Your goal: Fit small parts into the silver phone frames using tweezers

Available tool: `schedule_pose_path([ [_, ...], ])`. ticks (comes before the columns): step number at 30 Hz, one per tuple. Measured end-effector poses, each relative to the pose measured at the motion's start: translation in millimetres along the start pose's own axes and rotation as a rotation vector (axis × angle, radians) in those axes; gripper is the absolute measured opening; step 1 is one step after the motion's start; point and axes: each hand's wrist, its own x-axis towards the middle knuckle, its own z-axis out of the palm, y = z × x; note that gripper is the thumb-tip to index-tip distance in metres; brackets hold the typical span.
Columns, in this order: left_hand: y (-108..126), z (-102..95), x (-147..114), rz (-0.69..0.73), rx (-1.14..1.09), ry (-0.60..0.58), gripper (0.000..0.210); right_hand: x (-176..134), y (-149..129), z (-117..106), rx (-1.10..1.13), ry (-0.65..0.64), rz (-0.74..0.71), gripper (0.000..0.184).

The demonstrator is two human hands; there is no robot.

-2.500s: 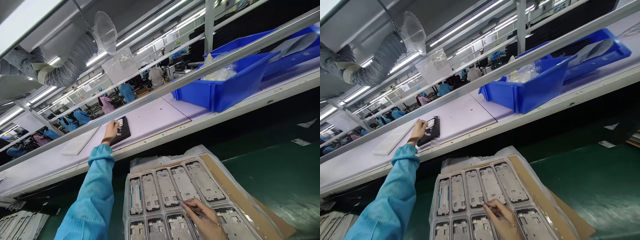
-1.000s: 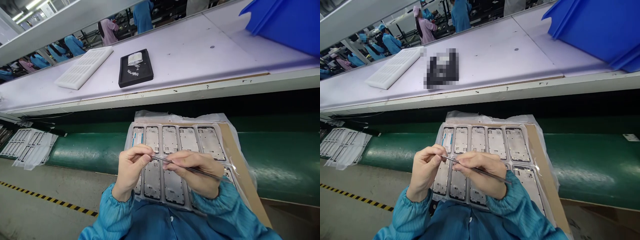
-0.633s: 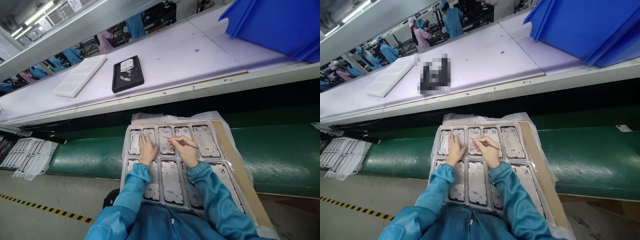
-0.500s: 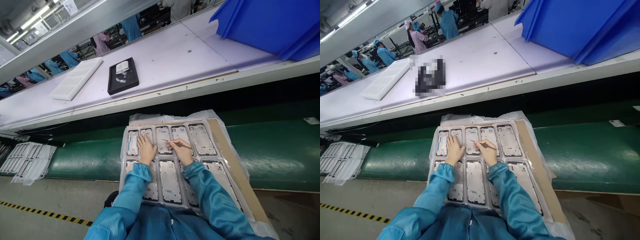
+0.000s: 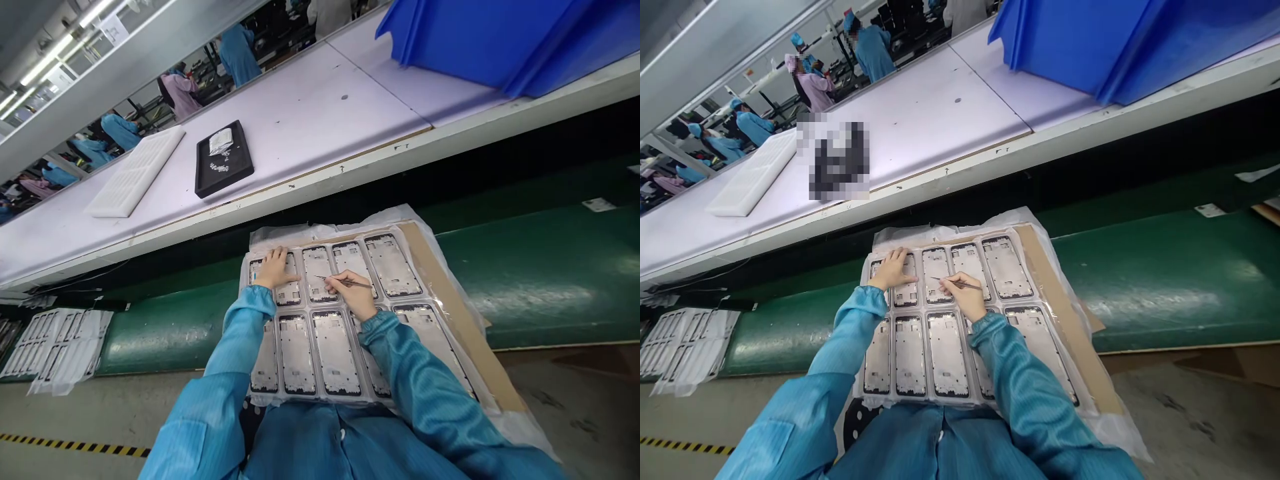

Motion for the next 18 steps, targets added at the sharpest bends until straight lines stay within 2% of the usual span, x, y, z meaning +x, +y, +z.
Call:
schedule_pose_path([
  [3,-12.5,0.0,9.6,0.071,-0.026,0.009,0.095,0.7,2.0,-1.0,0.017,-0.004,-0.009,0.05],
  [9,-19.0,4.6,13.9,0.123,-0.028,0.039,0.09,4.4,7.0,-2.5,0.041,0.002,-0.033,0.049],
  [13,-14.6,8.0,18.0,0.023,-0.068,0.037,0.084,4.9,9.1,-2.8,0.055,-0.002,-0.041,0.047],
  [16,-5.7,15.2,20.3,-0.102,-0.046,0.152,0.063,4.2,11.7,-3.2,0.065,0.004,-0.044,0.046],
  [18,-2.0,19.6,19.9,-0.134,-0.012,0.222,0.053,3.7,13.5,-3.3,0.07,0.007,-0.045,0.046],
])
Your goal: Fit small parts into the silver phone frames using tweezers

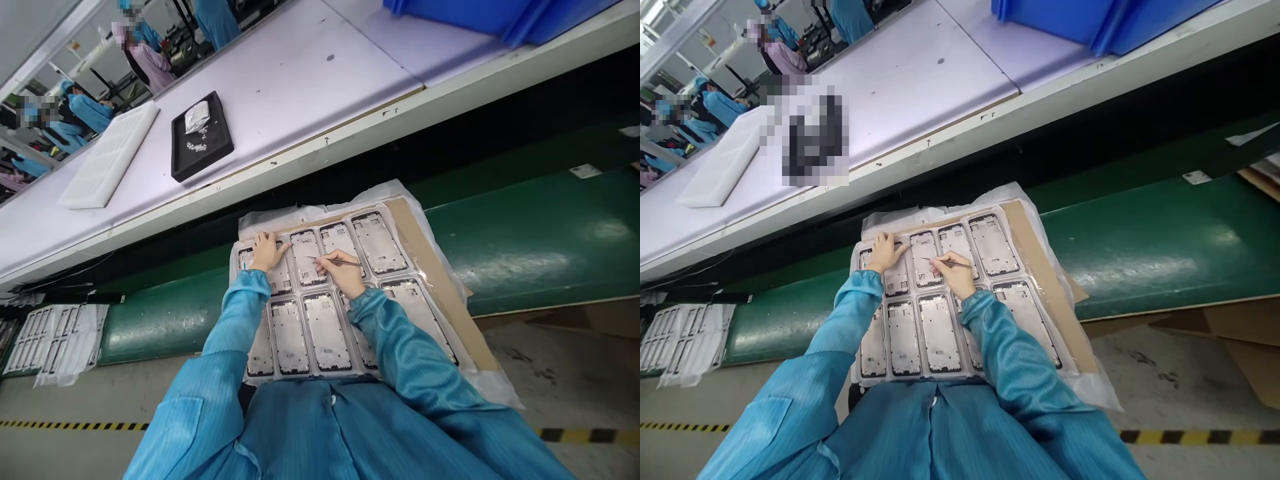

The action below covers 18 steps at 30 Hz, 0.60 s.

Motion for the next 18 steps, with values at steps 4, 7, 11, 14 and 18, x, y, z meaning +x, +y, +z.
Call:
schedule_pose_path([
  [4,-1.2,1.3,-4.1,0.108,0.042,0.044,0.045,-0.9,1.9,0.6,0.016,-0.002,-0.01,0.044],
  [7,-0.3,-3.0,-8.4,0.193,0.0,0.088,0.041,-1.4,1.8,1.4,0.024,-0.009,-0.021,0.043],
  [11,-0.9,-24.3,-21.7,0.28,-0.082,0.137,0.031,-1.0,0.7,1.0,0.033,-0.01,-0.028,0.042],
  [14,-11.8,-57.6,-34.6,0.403,-0.152,0.11,0.022,-0.4,0.5,-0.2,0.033,-0.002,-0.028,0.041],
  [18,-23.5,-95.8,-50.9,0.509,-0.267,0.246,0.017,-1.3,0.5,-1.9,0.03,-0.008,-0.02,0.039],
])
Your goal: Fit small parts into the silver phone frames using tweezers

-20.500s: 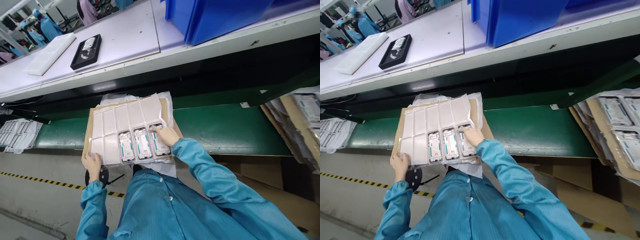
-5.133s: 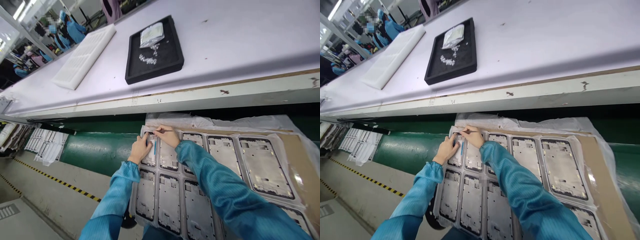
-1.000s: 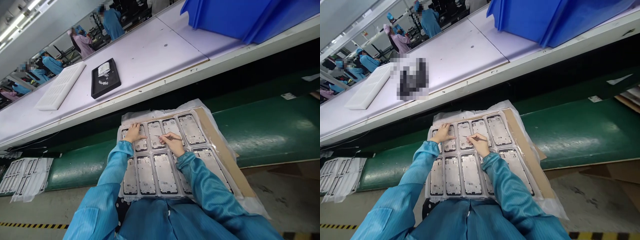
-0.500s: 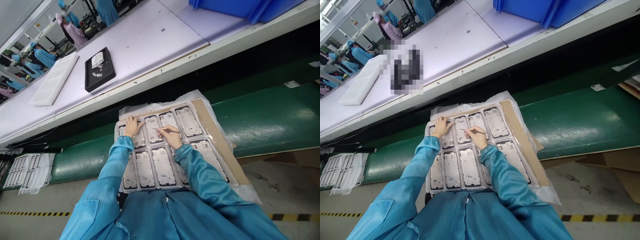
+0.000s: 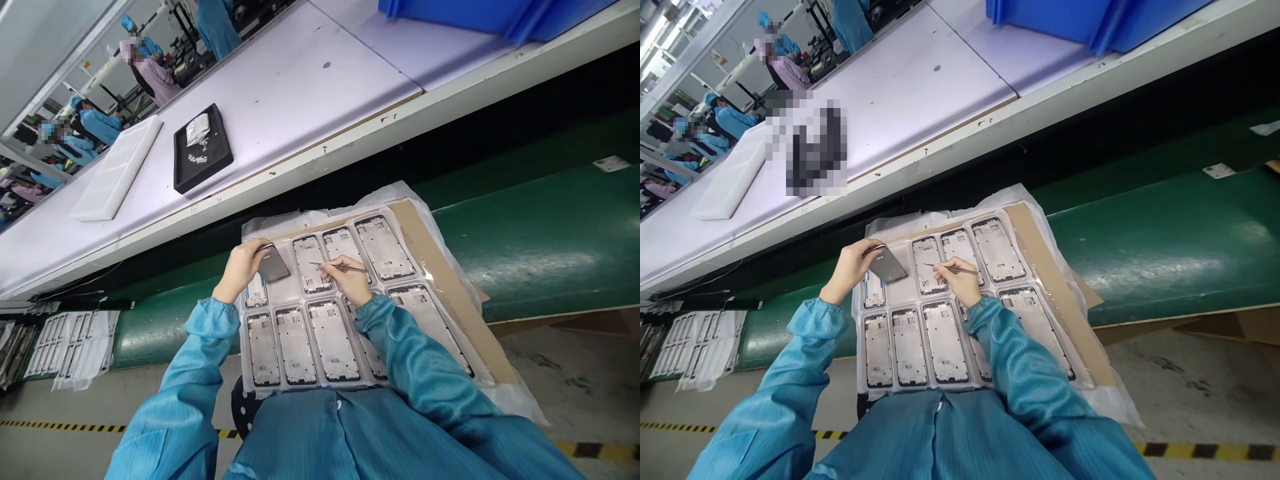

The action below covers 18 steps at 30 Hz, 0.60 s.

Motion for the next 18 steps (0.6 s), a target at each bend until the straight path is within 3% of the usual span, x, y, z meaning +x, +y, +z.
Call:
schedule_pose_path([
  [3,9.2,5.0,-15.9,0.072,0.005,0.084,0.017,-1.4,-1.8,-0.2,-0.002,-0.004,0.006,0.039],
  [7,18.9,55.7,-61.4,0.14,0.075,0.003,0.019,-2.1,-5.6,0.9,-0.02,0.045,-0.006,0.039],
  [10,19.4,94.5,-98.6,0.094,0.151,-0.047,0.024,-1.6,-6.9,1.6,-0.044,0.051,-0.002,0.039],
  [12,18.8,109.8,-115.4,0.037,0.156,-0.071,0.03,-1.7,-6.5,1.6,-0.077,0.04,0.002,0.039],
  [15,20.3,115.4,-126.5,0.002,0.098,-0.125,0.03,-4.2,-6.8,0.2,-0.118,0.029,0.001,0.039],
  [18,21.9,107.4,-124.8,-0.003,0.024,-0.179,0.025,-5.8,-12.2,0.2,-0.153,0.017,0.002,0.035],
])
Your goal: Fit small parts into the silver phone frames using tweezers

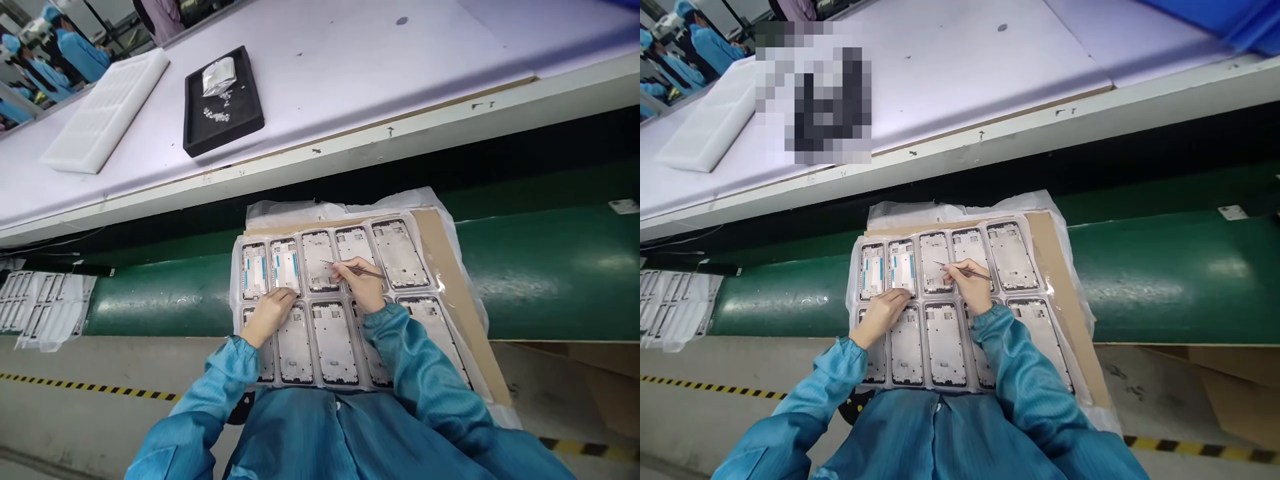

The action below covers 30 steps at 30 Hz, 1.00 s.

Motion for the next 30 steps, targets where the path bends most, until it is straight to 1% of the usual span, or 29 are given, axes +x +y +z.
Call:
schedule_pose_path([
  [2,-4.4,-8.4,7.7,-0.067,-0.039,0.027,0.028,4.3,-6.4,4.6,-0.041,-0.032,-0.009,0.033],
  [3,-9.2,-12.1,14.5,-0.118,-0.051,0.071,0.03,9.3,-9.5,9.8,-0.064,-0.06,-0.019,0.033],
  [6,-32.8,-16.6,44.4,-0.288,-0.037,0.244,0.031,36.1,-12.9,37.3,-0.104,-0.196,-0.058,0.035],
  [7,-41.8,-15.3,55.2,-0.34,-0.02,0.278,0.031,48.0,-11.1,48.9,-0.104,-0.252,-0.064,0.038],
  [10,-63.3,-5.6,77.6,-0.449,0.013,0.285,0.037,83.0,1.9,80.5,-0.115,-0.435,-0.032,0.046],
  [12,-70.0,2.5,81.1,-0.468,0.008,0.278,0.038,99.6,13.9,92.5,-0.15,-0.542,-0.003,0.048],
  [14,-71.4,9.0,78.2,-0.467,0.0,0.29,0.039,108.3,25.6,96.0,-0.169,-0.589,0.012,0.048],
  [19,-69.4,15.6,69.9,-0.468,-0.018,0.298,0.042,109.3,44.2,89.7,-0.162,-0.589,-0.002,0.045],
  [24,-69.6,16.5,69.9,-0.469,-0.033,0.296,0.04,108.6,48.4,87.1,-0.22,-0.613,-0.049,0.041],
  [30,-66.2,14.4,68.9,-0.444,0.029,0.255,0.038,109.0,45.9,84.9,-0.291,-0.638,-0.164,0.037],
])
